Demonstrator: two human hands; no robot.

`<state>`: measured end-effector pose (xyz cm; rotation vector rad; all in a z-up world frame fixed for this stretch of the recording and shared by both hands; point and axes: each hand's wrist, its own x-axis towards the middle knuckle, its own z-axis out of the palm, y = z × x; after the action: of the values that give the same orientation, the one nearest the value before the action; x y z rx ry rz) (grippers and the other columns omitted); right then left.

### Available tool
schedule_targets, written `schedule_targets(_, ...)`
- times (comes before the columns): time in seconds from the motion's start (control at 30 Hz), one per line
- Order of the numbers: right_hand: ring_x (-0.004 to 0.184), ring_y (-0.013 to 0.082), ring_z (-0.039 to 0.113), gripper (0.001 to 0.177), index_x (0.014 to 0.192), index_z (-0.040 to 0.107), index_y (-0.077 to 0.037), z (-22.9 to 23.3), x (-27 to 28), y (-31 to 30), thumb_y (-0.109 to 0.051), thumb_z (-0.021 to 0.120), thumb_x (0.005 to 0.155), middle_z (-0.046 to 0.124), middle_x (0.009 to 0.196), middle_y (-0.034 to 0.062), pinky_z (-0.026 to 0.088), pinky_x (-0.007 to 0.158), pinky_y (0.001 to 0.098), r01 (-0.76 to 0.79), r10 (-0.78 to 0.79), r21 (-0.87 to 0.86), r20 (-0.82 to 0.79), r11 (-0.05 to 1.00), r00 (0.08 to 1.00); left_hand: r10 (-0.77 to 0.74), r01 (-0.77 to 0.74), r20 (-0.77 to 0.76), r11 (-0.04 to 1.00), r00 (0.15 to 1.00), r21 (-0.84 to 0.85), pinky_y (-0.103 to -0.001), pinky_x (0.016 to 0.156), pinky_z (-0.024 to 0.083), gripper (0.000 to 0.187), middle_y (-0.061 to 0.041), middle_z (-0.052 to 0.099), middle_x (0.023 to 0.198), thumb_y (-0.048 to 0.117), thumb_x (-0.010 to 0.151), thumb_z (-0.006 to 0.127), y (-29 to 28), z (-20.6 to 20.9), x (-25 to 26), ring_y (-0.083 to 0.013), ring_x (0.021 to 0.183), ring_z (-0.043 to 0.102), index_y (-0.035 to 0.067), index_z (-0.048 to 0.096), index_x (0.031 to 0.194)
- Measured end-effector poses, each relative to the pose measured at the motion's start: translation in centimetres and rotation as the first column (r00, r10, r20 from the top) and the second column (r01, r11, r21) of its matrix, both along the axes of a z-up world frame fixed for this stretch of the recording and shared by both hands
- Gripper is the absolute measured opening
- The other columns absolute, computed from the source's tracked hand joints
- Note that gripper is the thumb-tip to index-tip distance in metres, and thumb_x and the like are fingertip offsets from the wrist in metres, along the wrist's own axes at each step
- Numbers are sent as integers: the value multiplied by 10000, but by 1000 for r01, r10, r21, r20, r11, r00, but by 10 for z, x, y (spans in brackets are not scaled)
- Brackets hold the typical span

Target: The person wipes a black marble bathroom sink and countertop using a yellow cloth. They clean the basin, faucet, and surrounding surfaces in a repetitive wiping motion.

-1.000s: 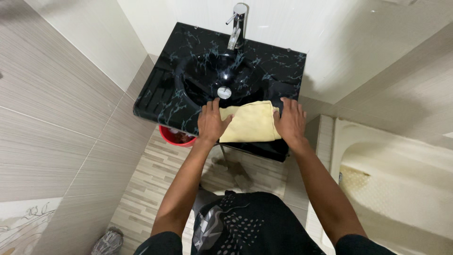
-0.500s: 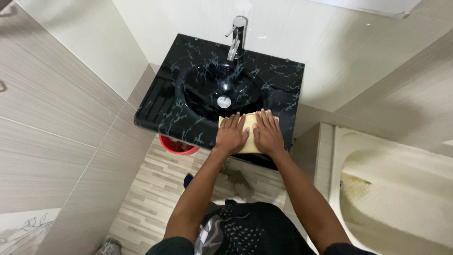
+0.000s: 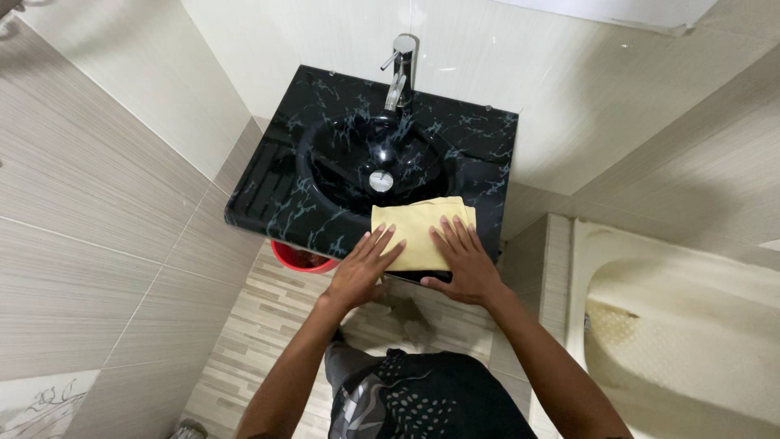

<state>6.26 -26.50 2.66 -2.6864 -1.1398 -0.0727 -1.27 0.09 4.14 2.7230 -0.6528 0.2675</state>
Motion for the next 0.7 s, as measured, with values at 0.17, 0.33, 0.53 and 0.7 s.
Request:
schedule_targets(0.17,1524,381,207,943,1540,385,-142,14,2,2,-675,683,822,323,1614,157,194,1218,542,-29,27,93,22,995,999,-13,14,156,1000,988,-3,-425,1097,499,430,-120,667,1332,103,828,756,20,6,-1,-288,1284,621,84,704,1255)
schedule_targets(0.33,1336,329,593,538,1399,627,-172,27,4,11,-225,691,868,634,1439,131,478,1129,479,-103,66,301,129,948,989,52,8,199,956,979,-293,-414,908,559,195,-112,773,1056,110,871,741,12,29,31,-261,981,731,58,784,1053)
schedule_targets(0.53,845,253,738,340,1315,667,-159,76,78,-12,-301,560,1024,776,988,134,611,815,446,190,-102,92,-585,977,804,-58,-38,-144,808,988,-588,-342,782,573,204,-121,772,1002,151,916,736,15,87,110,-217,853,741,15,738,1069)
schedule_targets(0.7,1073,285,609,558,1444,507,-96,135,163,-25,-466,599,1038,603,1311,176,486,911,476,149,-141,-24,-502,989,853,-49,-55,-182,848,982,-527,-335,786,577,193,-105,776,953,184,938,728,2,128,189,-211,836,742,67,746,1091)
